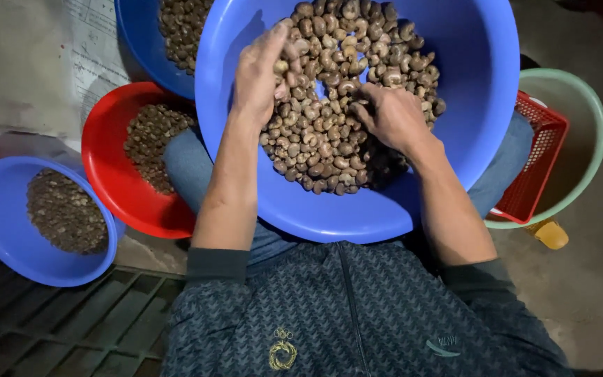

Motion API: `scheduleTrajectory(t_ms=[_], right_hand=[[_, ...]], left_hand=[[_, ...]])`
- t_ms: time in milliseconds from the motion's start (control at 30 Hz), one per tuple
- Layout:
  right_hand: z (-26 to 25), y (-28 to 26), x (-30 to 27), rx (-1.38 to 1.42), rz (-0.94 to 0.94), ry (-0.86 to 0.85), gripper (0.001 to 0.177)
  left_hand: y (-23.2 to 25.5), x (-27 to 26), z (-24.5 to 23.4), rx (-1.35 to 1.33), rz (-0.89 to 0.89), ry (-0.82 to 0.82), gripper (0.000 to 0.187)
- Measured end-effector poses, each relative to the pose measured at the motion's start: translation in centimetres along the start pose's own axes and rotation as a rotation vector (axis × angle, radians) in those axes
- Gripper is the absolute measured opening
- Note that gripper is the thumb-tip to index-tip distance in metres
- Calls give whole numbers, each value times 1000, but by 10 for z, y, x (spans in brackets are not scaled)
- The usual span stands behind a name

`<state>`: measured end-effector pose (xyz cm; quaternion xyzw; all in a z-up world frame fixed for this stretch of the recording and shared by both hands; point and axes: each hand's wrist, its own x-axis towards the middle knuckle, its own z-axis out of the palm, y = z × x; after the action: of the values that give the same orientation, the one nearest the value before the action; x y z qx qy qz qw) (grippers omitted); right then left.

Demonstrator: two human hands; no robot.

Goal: Manually sorting nuts in a large basin and placing them into different containers based on quality or type.

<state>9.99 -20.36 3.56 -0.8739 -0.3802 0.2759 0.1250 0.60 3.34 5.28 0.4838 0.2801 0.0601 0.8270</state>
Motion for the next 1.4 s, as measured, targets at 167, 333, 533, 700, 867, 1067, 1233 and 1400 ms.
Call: scheduleTrajectory(t_ms=[167,333,533,700,867,1067,1233,1400], right_hand=[[9,5,0,-88,-10,-106,63],[19,20,-2,-134,-119,51,55],[21,34,-2,-184,-90,286,30],[12,33,-3,-135,58,343,31],[9,26,-6,-99,-38,301,31],[15,17,-2,-72,-61,33,19],[24,23,-3,-157,-121,118,27],[45,31,9,-247,-140,176,47]], left_hand=[[-13,4,5,164,-2,-115,20],[-18,-6,18,435,42,-232,17],[-20,-25,35,1120,-214,-347,31],[-74,-22,25,1710,71,-562,50],[-66,-15,19,1651,289,-284,9],[-61,-4,-10,1491,529,47,14],[-62,-10,-11,1344,511,-25,10],[-62,-21,5,1447,203,-285,17]])
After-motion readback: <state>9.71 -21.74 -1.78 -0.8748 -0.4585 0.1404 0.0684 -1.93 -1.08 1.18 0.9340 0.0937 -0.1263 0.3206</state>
